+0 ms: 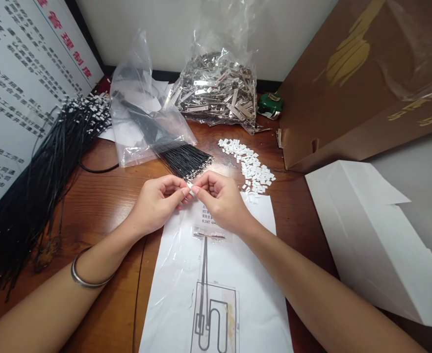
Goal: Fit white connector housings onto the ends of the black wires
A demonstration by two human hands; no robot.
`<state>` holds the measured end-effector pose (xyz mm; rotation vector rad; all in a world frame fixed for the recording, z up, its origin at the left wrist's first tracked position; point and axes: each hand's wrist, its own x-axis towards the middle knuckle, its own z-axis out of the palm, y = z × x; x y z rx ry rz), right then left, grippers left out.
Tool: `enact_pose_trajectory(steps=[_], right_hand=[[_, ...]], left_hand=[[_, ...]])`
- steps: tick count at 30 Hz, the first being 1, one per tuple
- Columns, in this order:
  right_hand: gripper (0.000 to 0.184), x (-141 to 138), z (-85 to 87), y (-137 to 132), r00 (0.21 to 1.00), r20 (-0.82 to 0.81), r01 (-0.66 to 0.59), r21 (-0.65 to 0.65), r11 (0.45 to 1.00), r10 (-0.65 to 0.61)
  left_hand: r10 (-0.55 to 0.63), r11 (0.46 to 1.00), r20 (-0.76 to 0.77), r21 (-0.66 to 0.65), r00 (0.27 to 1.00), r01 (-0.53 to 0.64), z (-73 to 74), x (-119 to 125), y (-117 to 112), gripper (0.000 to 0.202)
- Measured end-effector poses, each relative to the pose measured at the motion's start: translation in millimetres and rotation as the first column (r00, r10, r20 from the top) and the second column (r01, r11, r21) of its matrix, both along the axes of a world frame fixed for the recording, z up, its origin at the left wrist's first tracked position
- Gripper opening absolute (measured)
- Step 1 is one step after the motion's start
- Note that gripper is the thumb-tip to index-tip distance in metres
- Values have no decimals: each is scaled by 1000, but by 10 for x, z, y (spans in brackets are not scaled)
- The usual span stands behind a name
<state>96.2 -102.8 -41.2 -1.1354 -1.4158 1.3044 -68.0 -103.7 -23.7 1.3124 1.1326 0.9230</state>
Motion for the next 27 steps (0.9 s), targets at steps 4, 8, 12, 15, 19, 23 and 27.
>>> enact_pose_trajectory(steps=[4,8,12,15,19,23,27], right_hand=[[13,4,9,5,1000,-25,-8,2,1000,8],[14,11,18,12,994,-107,1,-20,1000,-4],[17,16,17,15,991,-134,15,-40,999,-20],[17,21,13,15,990,-138,15,-40,999,-21],[17,29,9,16,991,-133,2,-40,999,-8],[16,39,-4,18,991,-134,-25,-26,999,22],[21,49,-15,8,990,-123,-68,-1,998,67]], left_hand=[[10,1000,18,11,1000,-10,26,10,-14,13],[13,999,17,39,1000,-13,18,12,-25,16],[61,985,-23,164,998,-56,-44,14,-40,18],[120,922,-153,383,981,-54,-87,-2,-51,14],[219,770,-321,637,921,39,-86,-33,-57,7],[292,670,-402,734,868,114,-53,-46,-53,7],[328,618,-419,773,847,143,-45,-48,-53,9]])
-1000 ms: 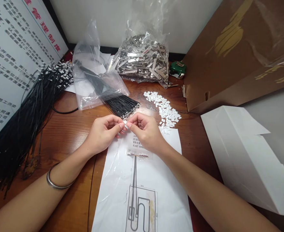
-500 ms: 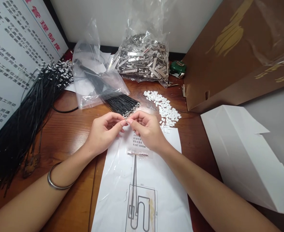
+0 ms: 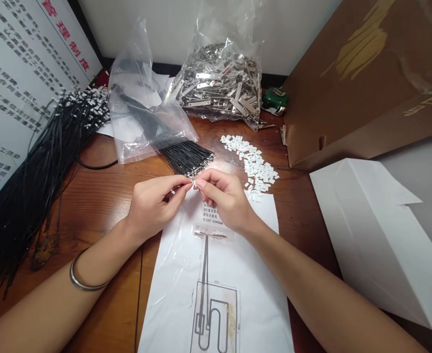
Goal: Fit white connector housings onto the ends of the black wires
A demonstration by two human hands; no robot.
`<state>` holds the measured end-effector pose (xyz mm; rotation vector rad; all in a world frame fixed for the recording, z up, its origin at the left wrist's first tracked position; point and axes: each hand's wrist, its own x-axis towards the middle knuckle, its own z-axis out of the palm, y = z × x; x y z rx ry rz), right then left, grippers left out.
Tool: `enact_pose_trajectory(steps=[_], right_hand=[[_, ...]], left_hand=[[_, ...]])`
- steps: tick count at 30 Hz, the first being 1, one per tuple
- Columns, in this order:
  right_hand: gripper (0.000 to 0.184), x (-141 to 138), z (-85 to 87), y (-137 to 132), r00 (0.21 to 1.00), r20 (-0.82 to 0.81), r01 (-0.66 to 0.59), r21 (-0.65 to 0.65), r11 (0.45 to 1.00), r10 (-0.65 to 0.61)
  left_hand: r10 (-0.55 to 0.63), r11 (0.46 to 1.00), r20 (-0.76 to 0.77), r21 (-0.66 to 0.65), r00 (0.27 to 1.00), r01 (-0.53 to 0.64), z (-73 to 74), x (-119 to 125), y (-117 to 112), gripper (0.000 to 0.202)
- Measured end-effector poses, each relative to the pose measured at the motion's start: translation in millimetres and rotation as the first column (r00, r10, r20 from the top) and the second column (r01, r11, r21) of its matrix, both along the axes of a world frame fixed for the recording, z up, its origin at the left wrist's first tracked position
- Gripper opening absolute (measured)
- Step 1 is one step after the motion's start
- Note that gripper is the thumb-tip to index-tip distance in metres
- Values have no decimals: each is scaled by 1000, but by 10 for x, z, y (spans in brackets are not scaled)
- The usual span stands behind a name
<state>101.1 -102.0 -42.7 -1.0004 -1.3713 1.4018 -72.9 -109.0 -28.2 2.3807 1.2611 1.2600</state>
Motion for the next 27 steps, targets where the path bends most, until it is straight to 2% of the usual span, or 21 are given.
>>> enact_pose_trajectory(steps=[6,12,22,27], right_hand=[[22,9,14,-32,997,44,-69,88,994,65],[22,15,10,-51,994,84,-88,166,982,75],[26,6,27,-51,986,154,-93,185,978,64],[26,0,45,-48,982,176,-102,201,974,67]], left_hand=[[-17,999,-8,40,1000,17,16,9,-7,10],[-62,994,-7,93,998,62,27,6,-7,9],[-54,989,-61,133,997,62,46,10,-4,11],[-49,993,-65,104,997,55,41,12,-7,13]])
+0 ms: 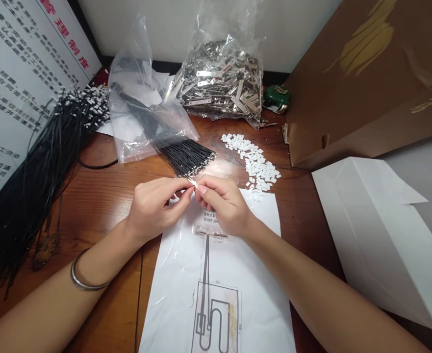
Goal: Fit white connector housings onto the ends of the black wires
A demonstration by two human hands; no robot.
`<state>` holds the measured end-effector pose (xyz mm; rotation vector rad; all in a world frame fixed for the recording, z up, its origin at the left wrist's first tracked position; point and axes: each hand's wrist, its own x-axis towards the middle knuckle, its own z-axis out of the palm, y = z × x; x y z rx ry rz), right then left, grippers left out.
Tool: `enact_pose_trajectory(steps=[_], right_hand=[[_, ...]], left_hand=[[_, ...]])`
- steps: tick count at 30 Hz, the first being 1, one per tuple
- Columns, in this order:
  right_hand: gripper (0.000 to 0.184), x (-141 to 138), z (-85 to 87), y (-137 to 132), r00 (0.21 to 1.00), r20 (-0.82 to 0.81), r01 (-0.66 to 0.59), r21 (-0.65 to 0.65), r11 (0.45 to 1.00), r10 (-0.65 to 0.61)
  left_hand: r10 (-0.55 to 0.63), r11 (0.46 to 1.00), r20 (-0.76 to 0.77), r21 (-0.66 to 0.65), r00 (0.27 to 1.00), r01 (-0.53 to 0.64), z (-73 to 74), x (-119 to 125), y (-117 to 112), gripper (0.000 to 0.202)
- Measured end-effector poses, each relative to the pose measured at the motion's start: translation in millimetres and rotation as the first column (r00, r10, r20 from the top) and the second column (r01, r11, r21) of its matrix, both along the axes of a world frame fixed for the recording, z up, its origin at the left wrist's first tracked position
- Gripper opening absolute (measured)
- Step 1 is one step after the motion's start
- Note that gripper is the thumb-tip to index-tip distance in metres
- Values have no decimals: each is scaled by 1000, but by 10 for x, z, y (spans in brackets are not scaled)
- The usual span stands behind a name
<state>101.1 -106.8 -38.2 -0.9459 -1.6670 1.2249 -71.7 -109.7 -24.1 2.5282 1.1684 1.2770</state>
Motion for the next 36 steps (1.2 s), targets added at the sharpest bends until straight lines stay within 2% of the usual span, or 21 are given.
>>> enact_pose_trajectory(steps=[7,12,22,36], right_hand=[[25,-8,13,-7,999,21,41,15,999,-41],[25,-8,13,-12,998,54,44,41,998,-46],[26,-1,-20,-10,999,32,41,-16,999,-40],[25,2,-24,-2,1000,25,19,-28,999,-19]], left_hand=[[-11,1000,36,-6,999,12,-23,-15,5,11],[35,999,-11,-28,999,-36,-28,-17,7,14],[18,995,-49,101,999,-13,-46,-32,18,10],[56,992,-68,113,996,-48,-42,-5,9,10]])
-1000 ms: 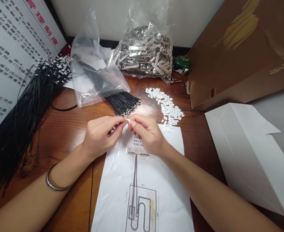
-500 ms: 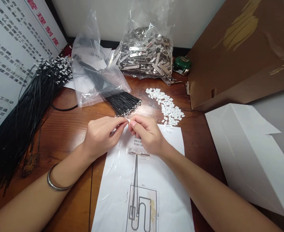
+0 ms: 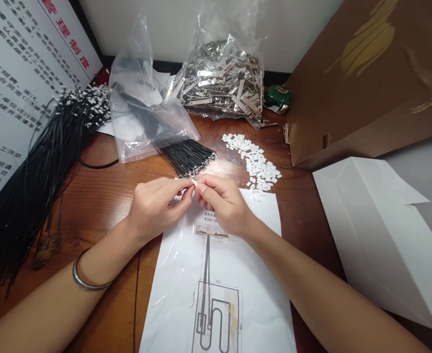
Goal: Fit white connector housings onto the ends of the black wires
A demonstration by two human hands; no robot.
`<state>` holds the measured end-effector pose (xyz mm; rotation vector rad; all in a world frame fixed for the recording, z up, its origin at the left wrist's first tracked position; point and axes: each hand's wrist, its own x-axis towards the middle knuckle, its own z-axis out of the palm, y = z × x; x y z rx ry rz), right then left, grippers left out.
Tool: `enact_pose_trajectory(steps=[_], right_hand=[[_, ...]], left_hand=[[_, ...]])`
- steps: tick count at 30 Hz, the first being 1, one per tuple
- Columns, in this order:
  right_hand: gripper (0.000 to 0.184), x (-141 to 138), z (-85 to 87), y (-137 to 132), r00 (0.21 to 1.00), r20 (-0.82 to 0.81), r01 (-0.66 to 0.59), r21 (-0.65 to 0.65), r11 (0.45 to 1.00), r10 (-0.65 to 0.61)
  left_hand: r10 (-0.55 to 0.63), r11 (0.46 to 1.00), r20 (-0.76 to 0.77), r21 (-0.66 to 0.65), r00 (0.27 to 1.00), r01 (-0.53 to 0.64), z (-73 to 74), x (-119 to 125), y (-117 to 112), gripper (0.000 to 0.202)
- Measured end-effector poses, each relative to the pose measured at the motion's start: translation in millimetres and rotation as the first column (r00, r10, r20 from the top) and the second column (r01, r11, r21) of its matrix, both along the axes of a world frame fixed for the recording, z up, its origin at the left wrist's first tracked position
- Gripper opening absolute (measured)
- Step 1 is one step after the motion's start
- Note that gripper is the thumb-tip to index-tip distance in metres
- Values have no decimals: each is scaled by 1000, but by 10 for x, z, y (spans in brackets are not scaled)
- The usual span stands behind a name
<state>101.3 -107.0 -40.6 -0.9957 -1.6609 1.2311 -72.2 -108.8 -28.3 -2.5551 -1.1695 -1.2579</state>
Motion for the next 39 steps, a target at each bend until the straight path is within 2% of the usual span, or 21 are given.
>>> enact_pose_trajectory(steps=[5,10,17,25,27,28,30,33,37,39], right_hand=[[24,-6,-3,-1,1000,-7,-8,11,1000,8],[25,-18,1,7,1000,5,-18,17,1000,18],[25,-15,-7,7,1000,-27,-1,2,1000,1],[24,-13,9,7,1000,-9,-3,-1,1000,3],[25,-13,8,0,1000,-6,-5,-1,1000,5],[25,-13,6,-2,1000,-9,-4,-6,1000,4],[25,-15,-2,-4,1000,-19,5,-15,1000,-5],[24,-16,-11,2,999,-35,22,-9,1000,-22],[26,-7,-11,6,999,-22,24,20,1000,-23],[26,-3,-8,5,1000,-6,17,34,999,-16]], left_hand=[[4,998,11,64,1000,-5,-30,7,17,8],[-11,999,47,50,999,8,-32,22,14,7],[-76,997,105,-19,992,79,-28,2,24,6],[-58,997,106,-41,993,63,-23,2,13,6],[-48,994,138,-95,989,62,-17,15,5,6],[-38,985,181,-161,983,67,-12,24,0,6],[6,922,320,-368,947,118,4,44,-5,5],[127,716,522,-637,844,286,47,60,5,6],[215,418,633,-748,743,516,111,24,63,13],[228,312,653,-752,723,581,127,-6,95,13]])
